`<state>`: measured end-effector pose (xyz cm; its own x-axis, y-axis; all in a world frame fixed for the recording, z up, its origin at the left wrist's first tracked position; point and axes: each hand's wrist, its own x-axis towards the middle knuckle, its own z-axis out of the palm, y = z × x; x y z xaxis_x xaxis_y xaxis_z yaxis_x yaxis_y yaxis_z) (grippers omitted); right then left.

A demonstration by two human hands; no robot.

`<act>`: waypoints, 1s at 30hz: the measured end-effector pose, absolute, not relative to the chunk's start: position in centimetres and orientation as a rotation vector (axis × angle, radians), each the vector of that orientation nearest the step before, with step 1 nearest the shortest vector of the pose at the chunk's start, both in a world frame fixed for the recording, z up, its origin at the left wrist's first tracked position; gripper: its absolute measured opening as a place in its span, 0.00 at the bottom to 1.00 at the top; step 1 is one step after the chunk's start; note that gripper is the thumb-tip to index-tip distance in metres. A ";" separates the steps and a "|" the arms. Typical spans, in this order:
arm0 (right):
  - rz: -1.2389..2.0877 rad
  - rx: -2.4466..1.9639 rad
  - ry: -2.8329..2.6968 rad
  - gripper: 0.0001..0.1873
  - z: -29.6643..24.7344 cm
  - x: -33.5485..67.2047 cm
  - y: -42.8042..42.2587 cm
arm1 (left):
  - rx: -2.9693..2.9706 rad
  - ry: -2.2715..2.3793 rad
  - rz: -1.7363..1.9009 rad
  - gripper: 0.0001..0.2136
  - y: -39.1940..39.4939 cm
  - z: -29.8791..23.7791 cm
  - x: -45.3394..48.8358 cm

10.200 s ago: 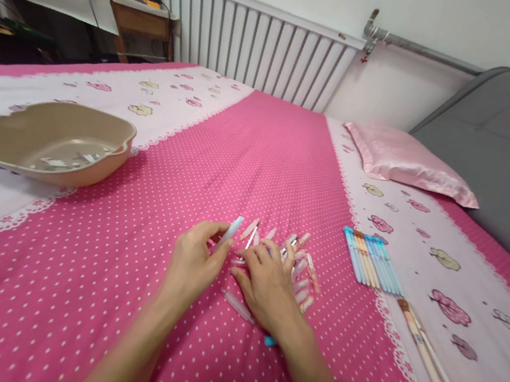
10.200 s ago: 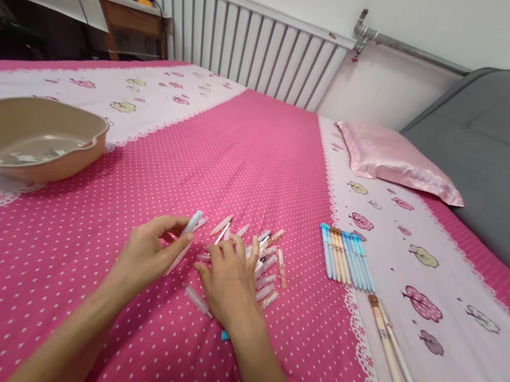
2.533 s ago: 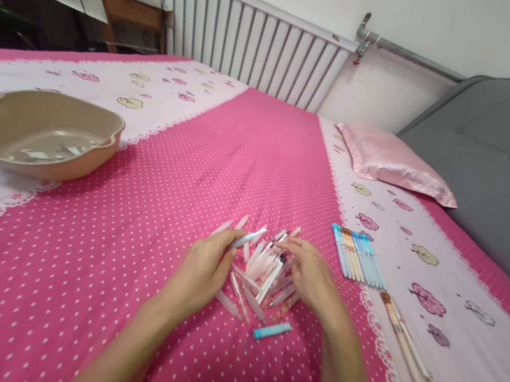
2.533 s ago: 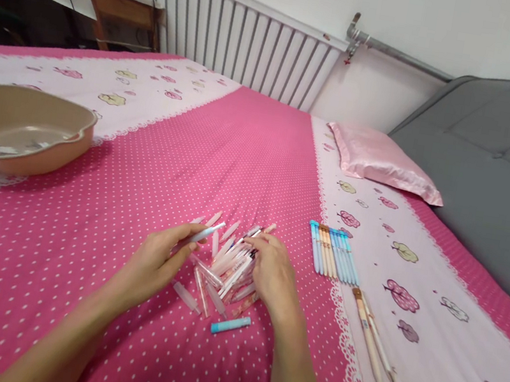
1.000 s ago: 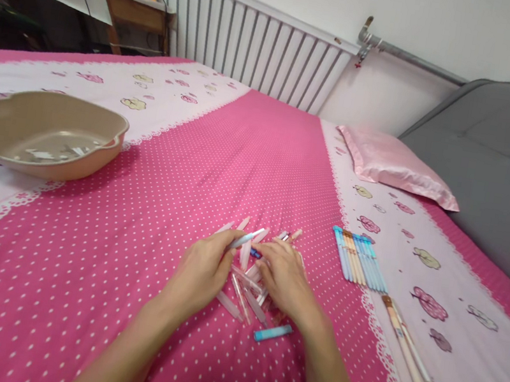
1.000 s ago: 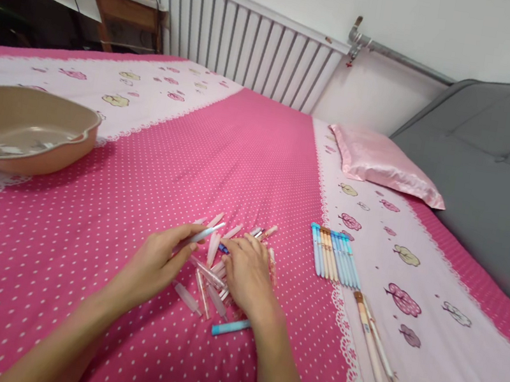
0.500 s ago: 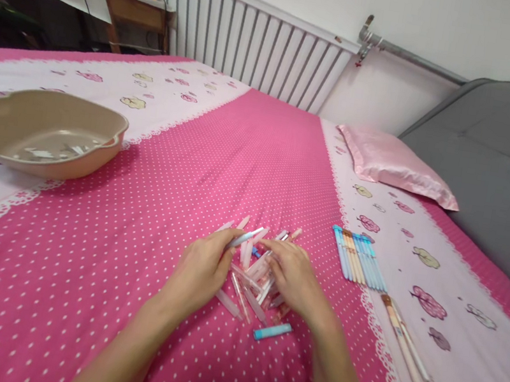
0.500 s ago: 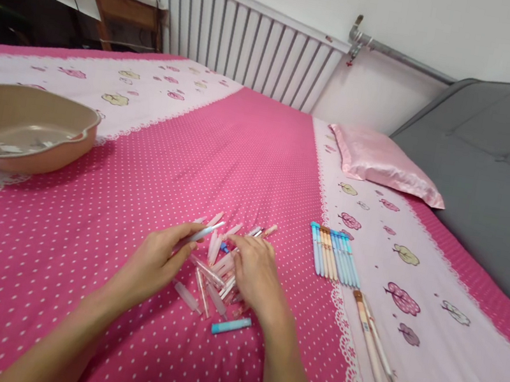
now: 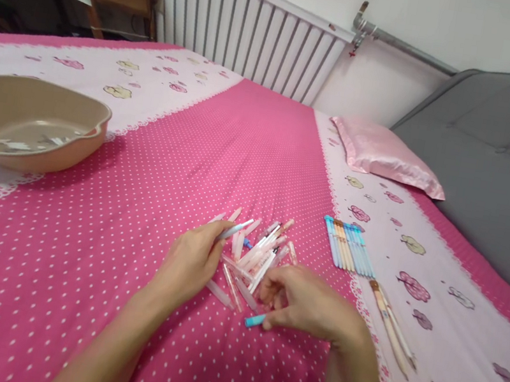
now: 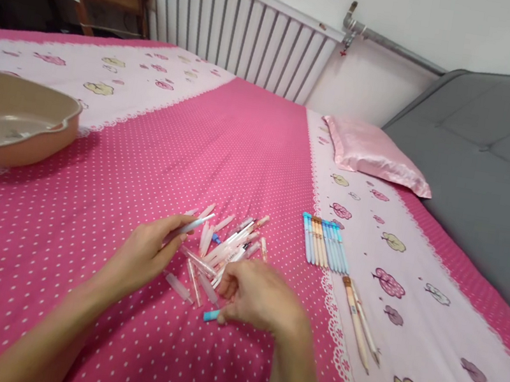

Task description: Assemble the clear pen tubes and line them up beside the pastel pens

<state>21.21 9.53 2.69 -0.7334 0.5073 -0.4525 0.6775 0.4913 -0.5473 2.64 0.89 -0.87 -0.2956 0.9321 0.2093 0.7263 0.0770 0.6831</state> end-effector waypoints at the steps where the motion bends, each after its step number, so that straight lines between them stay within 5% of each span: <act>1: -0.933 1.030 2.511 0.12 2.6 20.6 9.0 | 1.660 2.076 1.039 0.16 0.9 -0.9 2.6; 5: -0.511 1.064 2.514 0.11 2.1 18.6 7.4 | 1.655 2.080 1.035 0.16 0.9 -1.0 2.6; 9: -0.544 0.960 2.583 0.11 1.9 18.9 7.5 | 1.653 2.066 1.041 0.16 0.9 -1.1 2.5; 16: -1.373 0.835 2.825 0.12 3.5 20.6 9.4 | 1.668 2.038 1.042 0.16 0.9 -1.0 2.6; 24: -2.315 1.759 2.769 0.18 2.1 19.2 10.7 | 1.746 2.041 0.958 0.15 0.8 -0.9 2.7; 30: -2.601 1.977 2.636 0.20 1.6 18.4 10.9 | 1.830 1.962 0.935 0.15 0.8 -0.8 2.9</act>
<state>18.36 10.86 1.63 -0.1614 0.9806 0.1110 -0.0980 0.0960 -0.9905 2.94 0.83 -0.81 -0.1438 0.9671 0.2099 0.7721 -0.0230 0.6350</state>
